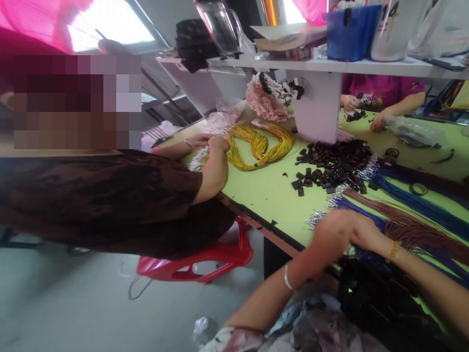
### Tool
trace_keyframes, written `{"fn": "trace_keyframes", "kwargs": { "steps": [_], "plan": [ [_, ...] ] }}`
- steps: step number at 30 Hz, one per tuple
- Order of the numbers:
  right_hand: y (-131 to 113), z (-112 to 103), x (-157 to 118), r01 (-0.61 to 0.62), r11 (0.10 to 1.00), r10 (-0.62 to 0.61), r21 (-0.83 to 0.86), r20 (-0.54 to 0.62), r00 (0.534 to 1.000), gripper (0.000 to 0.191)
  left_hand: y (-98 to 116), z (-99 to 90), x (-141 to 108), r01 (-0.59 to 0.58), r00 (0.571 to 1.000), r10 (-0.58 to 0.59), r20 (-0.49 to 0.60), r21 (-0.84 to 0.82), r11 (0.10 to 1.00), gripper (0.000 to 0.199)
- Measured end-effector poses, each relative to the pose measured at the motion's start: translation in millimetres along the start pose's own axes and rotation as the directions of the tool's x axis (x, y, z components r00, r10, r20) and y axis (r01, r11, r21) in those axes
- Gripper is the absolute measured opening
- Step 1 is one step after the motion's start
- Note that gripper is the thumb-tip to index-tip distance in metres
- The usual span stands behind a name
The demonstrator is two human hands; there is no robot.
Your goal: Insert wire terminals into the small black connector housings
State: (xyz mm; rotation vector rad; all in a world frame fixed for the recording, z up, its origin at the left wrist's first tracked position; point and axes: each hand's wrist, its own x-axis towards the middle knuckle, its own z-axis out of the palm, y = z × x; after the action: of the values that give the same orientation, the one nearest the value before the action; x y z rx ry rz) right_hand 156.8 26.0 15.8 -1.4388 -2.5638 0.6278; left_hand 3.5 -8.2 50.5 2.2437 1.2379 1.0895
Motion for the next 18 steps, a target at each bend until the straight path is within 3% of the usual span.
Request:
{"fn": "trace_keyframes", "kwargs": {
  "steps": [2, 4, 7, 10, 15, 18],
  "plan": [
    [-3, 0, -1, 0.012, 0.998, -0.012, -0.056, -0.005, 1.000, 0.015, -44, -20.9, 15, 0.261, 0.962, -0.240, -0.129, 0.178, 0.949, 0.031],
    [-6, -1, -1, 0.028, 0.995, -0.029, -0.098, -0.010, 1.000, 0.016, -85, -33.2, 26, 0.478, 0.878, -0.441, -0.186, 0.297, 0.827, 0.031],
    [-9, -3, -2, 0.038, 0.990, -0.039, -0.134, -0.002, 0.999, 0.014, -125, -37.5, 31, 0.563, 0.822, -0.545, -0.165, 0.375, 0.736, 0.027],
    [-11, -5, -1, 0.049, 0.988, -0.047, -0.149, 0.016, 0.999, 0.016, -137, -35.6, 29, 0.552, 0.829, -0.537, -0.156, 0.380, 0.742, 0.015],
    [-11, -6, -1, 0.044, 0.982, -0.047, -0.183, -0.010, 0.999, 0.020, -130, -38.4, 18, 0.528, 0.846, -0.522, -0.110, 0.300, 0.794, 0.005],
    [-8, -9, -2, 0.020, 0.998, -0.022, -0.063, -0.032, 0.999, 0.018, -127, -39.4, 7, 0.502, 0.863, -0.470, -0.185, 0.212, 0.838, 0.009]
  ]
}}
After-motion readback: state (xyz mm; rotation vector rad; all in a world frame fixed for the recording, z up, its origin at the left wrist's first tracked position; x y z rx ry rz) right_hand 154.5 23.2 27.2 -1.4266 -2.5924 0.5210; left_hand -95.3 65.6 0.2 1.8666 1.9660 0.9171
